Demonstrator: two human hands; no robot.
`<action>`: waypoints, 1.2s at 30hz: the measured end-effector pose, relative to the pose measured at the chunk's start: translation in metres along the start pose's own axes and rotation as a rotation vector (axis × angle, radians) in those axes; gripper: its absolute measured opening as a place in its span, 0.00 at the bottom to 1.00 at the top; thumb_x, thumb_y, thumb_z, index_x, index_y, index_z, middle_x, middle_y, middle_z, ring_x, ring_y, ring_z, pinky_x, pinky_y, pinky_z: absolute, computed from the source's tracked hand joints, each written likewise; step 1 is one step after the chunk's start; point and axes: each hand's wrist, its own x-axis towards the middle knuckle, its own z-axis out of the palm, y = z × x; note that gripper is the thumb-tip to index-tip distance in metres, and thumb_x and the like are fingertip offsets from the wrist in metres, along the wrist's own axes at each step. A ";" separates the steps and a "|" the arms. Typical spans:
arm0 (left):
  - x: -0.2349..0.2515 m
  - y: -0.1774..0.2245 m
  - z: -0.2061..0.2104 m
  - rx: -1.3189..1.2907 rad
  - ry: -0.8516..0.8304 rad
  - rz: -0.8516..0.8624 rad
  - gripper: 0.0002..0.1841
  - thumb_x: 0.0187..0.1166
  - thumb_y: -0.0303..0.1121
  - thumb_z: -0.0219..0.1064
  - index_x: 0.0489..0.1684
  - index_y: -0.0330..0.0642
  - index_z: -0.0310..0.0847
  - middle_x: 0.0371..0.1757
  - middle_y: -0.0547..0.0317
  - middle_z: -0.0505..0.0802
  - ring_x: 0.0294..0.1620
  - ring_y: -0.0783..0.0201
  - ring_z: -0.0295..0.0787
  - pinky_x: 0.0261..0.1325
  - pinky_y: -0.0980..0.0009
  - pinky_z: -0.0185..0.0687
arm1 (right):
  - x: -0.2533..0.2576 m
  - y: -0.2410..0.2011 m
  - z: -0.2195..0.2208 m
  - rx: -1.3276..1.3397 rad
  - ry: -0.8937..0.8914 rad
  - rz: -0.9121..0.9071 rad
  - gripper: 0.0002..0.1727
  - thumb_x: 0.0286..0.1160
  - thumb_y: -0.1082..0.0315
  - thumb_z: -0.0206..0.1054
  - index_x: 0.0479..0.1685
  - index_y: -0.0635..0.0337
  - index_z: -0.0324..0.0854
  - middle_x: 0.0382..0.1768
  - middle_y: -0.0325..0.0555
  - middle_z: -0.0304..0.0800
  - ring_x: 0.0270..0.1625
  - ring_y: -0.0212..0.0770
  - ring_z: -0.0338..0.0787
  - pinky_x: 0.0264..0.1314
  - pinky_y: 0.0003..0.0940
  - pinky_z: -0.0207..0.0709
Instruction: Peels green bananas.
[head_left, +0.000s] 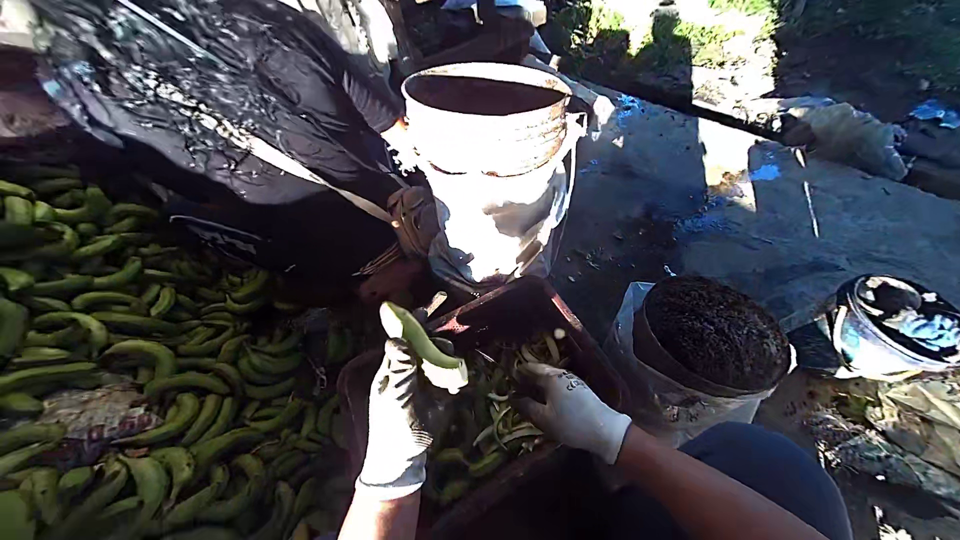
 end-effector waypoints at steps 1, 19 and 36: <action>-0.001 -0.004 -0.007 0.007 0.045 -0.056 0.29 0.94 0.53 0.37 0.68 0.41 0.75 0.39 0.51 0.91 0.33 0.61 0.91 0.34 0.66 0.91 | -0.003 -0.007 -0.002 0.024 0.063 -0.069 0.28 0.76 0.45 0.68 0.74 0.44 0.80 0.62 0.43 0.88 0.62 0.41 0.88 0.68 0.50 0.81; -0.021 -0.029 0.021 0.314 -0.061 -0.257 0.25 0.95 0.48 0.44 0.65 0.41 0.83 0.46 0.54 0.93 0.43 0.65 0.91 0.48 0.67 0.90 | 0.020 0.012 -0.060 -0.016 0.531 0.001 0.29 0.84 0.38 0.58 0.68 0.47 0.86 0.62 0.44 0.90 0.66 0.42 0.87 0.73 0.50 0.79; -0.017 -0.037 0.015 0.202 -0.040 -0.251 0.19 0.94 0.39 0.46 0.67 0.37 0.78 0.46 0.52 0.90 0.42 0.64 0.89 0.44 0.67 0.89 | 0.012 0.003 -0.007 -0.110 0.533 -0.344 0.27 0.79 0.41 0.66 0.69 0.44 0.88 0.55 0.48 0.91 0.58 0.45 0.89 0.63 0.46 0.84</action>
